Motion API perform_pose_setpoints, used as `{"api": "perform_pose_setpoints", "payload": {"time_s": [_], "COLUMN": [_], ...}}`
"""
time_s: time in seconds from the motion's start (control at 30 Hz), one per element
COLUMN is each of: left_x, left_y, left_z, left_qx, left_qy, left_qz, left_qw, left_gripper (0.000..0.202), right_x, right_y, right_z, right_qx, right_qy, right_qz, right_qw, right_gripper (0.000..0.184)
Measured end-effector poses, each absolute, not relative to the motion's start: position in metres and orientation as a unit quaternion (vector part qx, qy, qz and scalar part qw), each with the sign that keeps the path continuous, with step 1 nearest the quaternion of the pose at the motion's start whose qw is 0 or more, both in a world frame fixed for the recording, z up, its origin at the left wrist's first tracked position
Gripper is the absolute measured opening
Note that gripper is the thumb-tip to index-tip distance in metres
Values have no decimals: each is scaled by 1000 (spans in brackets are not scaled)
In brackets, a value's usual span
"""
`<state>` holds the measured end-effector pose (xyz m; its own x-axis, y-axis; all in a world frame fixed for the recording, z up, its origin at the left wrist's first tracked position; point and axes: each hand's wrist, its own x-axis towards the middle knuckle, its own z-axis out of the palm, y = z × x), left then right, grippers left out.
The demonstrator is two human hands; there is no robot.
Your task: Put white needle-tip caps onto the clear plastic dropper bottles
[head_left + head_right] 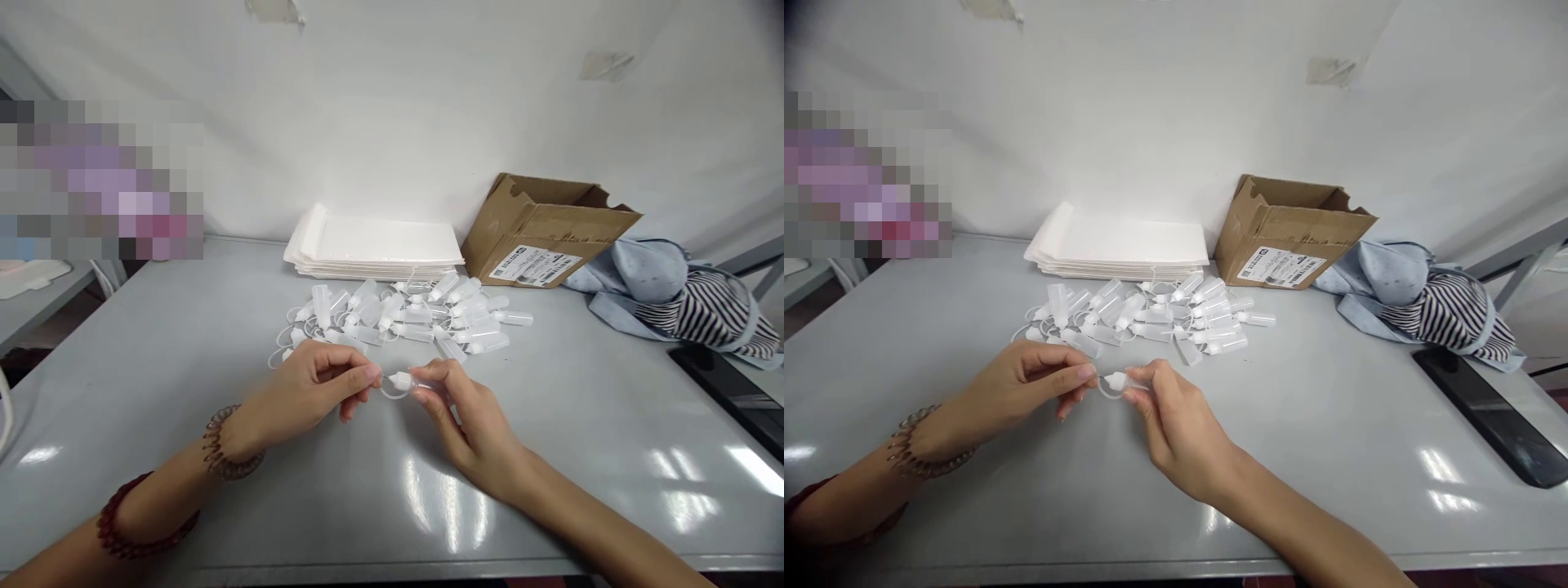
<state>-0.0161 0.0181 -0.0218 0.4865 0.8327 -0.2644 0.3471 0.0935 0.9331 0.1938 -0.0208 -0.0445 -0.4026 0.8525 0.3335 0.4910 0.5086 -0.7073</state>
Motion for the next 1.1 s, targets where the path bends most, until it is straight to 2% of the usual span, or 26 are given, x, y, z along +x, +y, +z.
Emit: {"api": "perform_pose_setpoints", "payload": {"time_s": [0.4, 0.5, 0.7, 1.1], "left_x": [-11, -11, -12, -10], "left_y": [16, 17, 17, 16], "left_z": [-30, -32, -33, -34], "left_qx": [556, 505, 420, 404], "left_qy": [417, 396, 339, 314], "left_qz": [247, 262, 254, 254], "left_qw": [676, 721, 803, 821], "left_gripper": [27, 22, 25, 24], "right_x": [192, 193, 196, 198], "right_y": [-22, -21, -23, -24], "right_z": [-55, -53, -46, -45], "right_qx": [-397, -401, -421, -399], "right_qy": [-816, -812, -798, -807], "right_qz": [214, 220, 234, 238], "right_qw": [361, 363, 361, 364], "right_gripper": [16, 17, 16, 16]}}
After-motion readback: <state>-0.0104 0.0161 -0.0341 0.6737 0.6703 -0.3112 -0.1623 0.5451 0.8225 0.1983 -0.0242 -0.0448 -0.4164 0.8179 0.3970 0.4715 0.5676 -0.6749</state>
